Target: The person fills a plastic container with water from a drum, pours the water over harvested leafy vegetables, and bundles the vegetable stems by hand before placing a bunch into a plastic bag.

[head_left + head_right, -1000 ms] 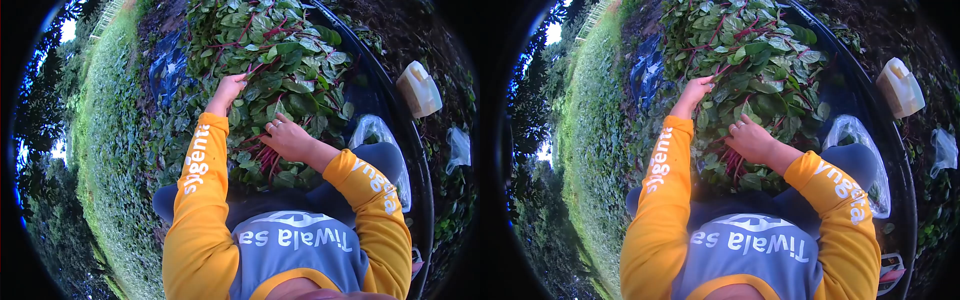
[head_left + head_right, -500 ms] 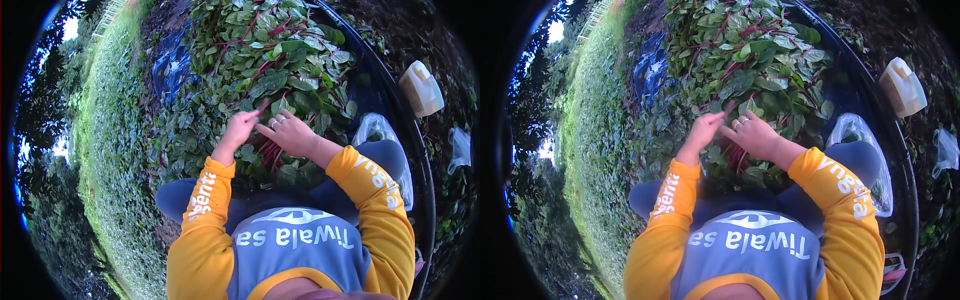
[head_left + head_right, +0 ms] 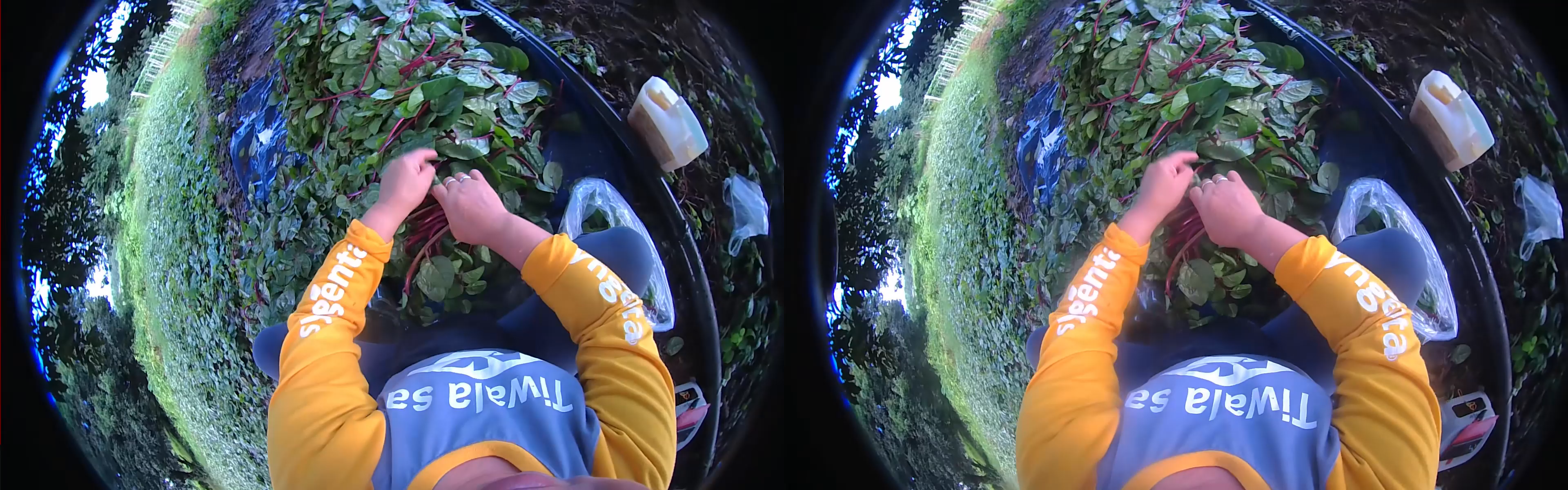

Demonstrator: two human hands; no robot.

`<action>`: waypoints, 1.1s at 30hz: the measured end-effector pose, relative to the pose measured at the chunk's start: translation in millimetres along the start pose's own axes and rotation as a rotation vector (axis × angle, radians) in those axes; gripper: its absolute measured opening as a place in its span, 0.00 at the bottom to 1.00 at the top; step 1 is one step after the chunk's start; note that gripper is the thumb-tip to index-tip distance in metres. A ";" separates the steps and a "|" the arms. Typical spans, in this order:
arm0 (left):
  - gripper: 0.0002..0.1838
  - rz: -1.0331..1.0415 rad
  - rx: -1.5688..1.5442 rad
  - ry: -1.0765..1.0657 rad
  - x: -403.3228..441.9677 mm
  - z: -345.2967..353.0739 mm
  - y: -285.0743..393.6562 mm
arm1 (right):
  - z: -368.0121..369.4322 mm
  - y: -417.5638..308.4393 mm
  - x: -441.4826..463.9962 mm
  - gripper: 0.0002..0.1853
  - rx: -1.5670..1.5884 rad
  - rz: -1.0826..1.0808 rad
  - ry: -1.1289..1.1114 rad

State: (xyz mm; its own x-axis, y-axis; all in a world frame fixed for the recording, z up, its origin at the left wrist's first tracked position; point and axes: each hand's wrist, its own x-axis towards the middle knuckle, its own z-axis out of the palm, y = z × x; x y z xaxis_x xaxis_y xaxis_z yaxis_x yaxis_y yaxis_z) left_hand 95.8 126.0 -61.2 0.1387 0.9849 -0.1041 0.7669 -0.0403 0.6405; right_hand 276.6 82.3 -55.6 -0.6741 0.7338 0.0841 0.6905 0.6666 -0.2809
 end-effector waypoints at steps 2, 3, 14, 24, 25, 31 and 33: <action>0.28 0.249 0.417 0.391 44.9 0.2 -5.2 | -0.9 -1.2 -1.8 0.14 -0.013 -0.007 0.012; 0.33 0.249 0.496 0.553 62.4 -1.8 2.1 | -2.0 -1.1 -0.9 0.13 -0.029 -0.035 0.019; 0.21 0.279 0.638 0.416 157.4 -50.7 -17.1 | -4.6 2.6 -6.6 0.13 0.004 -0.102 -0.018; 0.29 0.287 0.589 0.466 -12.3 -75.9 -9.6 | -1.5 -12.5 -10.6 0.14 0.009 -0.160 0.040; 0.31 0.253 0.528 0.391 -27.0 -57.7 -29.6 | 0.1 -13.5 -12.0 0.14 0.010 -0.170 0.033; 0.34 0.123 0.233 -0.058 -49.8 -16.5 -103.9 | 11.8 -21.4 -21.3 0.13 -0.073 -0.197 -0.003; 0.32 -0.123 0.072 -0.074 -44.6 -37.5 -95.0 | 9.3 -18.3 -23.8 0.12 -0.076 -0.213 -0.014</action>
State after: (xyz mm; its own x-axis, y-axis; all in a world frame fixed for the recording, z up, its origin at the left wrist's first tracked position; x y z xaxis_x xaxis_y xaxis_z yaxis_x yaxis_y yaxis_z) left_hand -6.8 92.3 -88.9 0.0843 0.9682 -0.2356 0.8234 0.0655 0.5636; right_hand 277.5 51.5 -61.4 -0.8102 0.5737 0.1202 0.5493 0.8147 -0.1857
